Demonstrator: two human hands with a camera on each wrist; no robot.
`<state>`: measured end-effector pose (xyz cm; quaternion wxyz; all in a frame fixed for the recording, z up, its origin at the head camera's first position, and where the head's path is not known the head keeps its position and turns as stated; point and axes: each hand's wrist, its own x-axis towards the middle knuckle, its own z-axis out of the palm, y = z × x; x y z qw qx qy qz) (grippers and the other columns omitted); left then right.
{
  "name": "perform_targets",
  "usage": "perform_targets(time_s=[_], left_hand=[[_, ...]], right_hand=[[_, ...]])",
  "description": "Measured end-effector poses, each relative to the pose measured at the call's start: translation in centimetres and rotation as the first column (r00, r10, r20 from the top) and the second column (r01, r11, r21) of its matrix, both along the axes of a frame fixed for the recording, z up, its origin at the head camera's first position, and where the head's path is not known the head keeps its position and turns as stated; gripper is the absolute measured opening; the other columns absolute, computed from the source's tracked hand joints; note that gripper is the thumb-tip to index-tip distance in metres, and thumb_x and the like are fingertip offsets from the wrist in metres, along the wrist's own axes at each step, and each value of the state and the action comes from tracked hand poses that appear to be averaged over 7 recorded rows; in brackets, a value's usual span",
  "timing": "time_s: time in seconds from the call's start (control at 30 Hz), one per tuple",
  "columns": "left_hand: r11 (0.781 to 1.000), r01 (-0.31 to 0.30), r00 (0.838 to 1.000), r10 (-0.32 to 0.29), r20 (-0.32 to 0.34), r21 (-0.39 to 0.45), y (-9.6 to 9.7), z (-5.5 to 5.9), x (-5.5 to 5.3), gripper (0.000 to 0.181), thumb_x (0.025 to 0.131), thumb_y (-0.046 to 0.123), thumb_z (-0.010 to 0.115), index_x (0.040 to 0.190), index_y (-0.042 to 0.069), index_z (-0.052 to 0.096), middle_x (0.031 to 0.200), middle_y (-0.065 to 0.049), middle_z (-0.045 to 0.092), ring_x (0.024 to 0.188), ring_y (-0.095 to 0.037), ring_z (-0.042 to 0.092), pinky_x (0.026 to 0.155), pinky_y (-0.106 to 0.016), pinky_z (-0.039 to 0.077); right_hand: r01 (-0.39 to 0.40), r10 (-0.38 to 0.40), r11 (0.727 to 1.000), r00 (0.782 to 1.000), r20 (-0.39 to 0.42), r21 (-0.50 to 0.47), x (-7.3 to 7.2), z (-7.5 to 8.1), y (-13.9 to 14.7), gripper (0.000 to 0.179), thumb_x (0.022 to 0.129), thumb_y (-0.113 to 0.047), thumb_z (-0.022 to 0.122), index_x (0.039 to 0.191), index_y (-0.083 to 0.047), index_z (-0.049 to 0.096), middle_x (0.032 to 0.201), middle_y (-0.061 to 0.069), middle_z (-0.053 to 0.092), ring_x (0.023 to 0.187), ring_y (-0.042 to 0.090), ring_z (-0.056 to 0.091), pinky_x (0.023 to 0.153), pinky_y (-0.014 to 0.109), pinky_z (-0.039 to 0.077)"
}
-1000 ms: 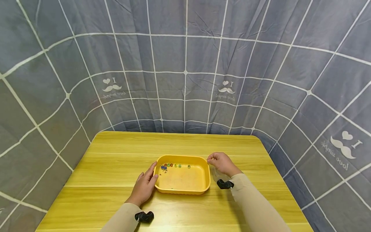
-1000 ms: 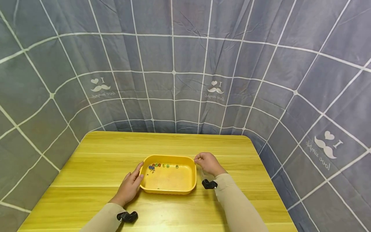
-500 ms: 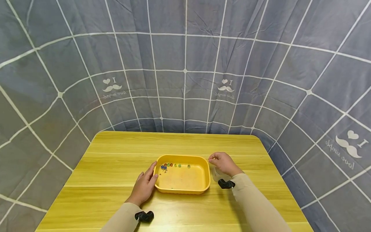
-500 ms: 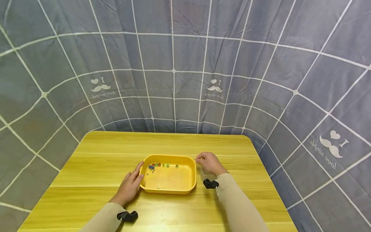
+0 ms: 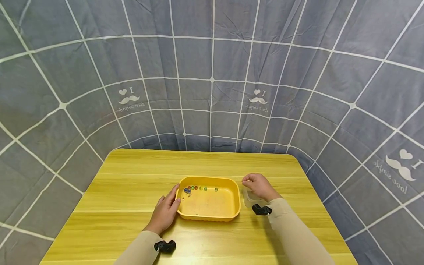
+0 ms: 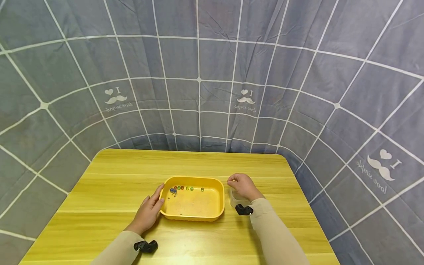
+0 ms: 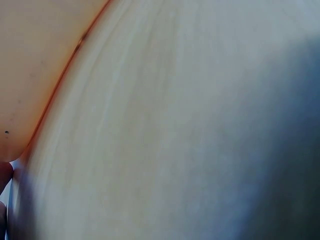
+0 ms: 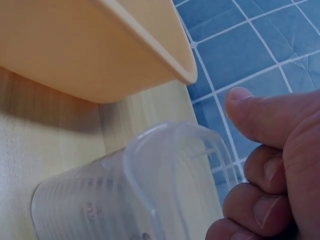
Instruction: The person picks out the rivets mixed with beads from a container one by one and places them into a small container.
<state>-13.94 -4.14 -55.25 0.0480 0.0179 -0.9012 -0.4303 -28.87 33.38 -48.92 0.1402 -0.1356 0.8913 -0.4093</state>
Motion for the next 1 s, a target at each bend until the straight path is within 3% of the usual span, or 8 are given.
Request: perform_targets(time_s=[0.17,0.37,0.53,0.77,1.0], left_hand=[[1.0,0.0,1.0,0.0,0.005,0.0,0.2,0.2,0.0,0.059,0.113,0.029,0.048,0.169,0.024,0.03,0.169,-0.009,0.04,0.153,-0.035,0.044,0.131,-0.064,0.008],[1.0,-0.006,1.0,0.006,0.009,0.0,0.3,0.5,0.0,0.059,0.113,0.028,0.049,0.168,0.024,0.03,0.168,-0.007,0.041,0.151,-0.036,0.046,0.131,-0.064,0.009],[1.0,-0.007,1.0,0.007,0.015,0.004,0.4,0.8,-0.1,0.059,0.113,0.028,0.049,0.168,0.024,0.03,0.169,-0.008,0.04,0.151,-0.037,0.046,0.131,-0.064,0.009],[1.0,-0.012,1.0,0.012,0.02,0.001,0.6,0.8,-0.5,0.059,0.113,0.029,0.049,0.169,0.025,0.029,0.169,-0.008,0.04,0.152,-0.036,0.045,0.131,-0.064,0.008],[1.0,-0.011,1.0,0.012,0.022,-0.01,0.5,0.6,-0.6,0.059,0.113,0.03,0.048,0.169,0.025,0.029,0.169,-0.007,0.039,0.153,-0.034,0.043,0.131,-0.064,0.008]], right_hand=[[0.024,-0.023,0.999,0.999,0.024,-0.031,-0.3,0.5,0.6,0.023,0.104,-0.02,0.066,0.113,-0.001,0.074,0.092,0.007,0.068,0.061,0.019,0.054,0.057,0.027,0.05],[0.034,-0.033,0.999,0.999,-0.043,0.016,-0.6,1.3,2.0,0.018,0.104,-0.022,0.065,0.109,-0.007,0.076,0.106,0.009,0.073,0.082,0.021,0.058,0.071,0.031,0.048],[0.042,-0.039,0.998,0.998,-0.057,0.041,-0.9,1.8,3.5,0.019,0.105,-0.023,0.064,0.108,-0.008,0.076,0.111,0.008,0.075,0.087,0.019,0.057,0.075,0.032,0.047],[0.066,-0.065,0.997,0.998,-0.027,0.044,-1.3,1.8,5.4,0.02,0.104,-0.021,0.065,0.109,-0.004,0.075,0.104,0.015,0.072,0.077,0.02,0.052,0.068,0.033,0.044],[0.075,-0.073,0.996,0.997,-0.031,0.049,-1.2,1.5,6.2,0.019,0.102,-0.021,0.068,0.105,-0.004,0.077,0.1,0.008,0.073,0.078,0.019,0.053,0.068,0.032,0.044]])
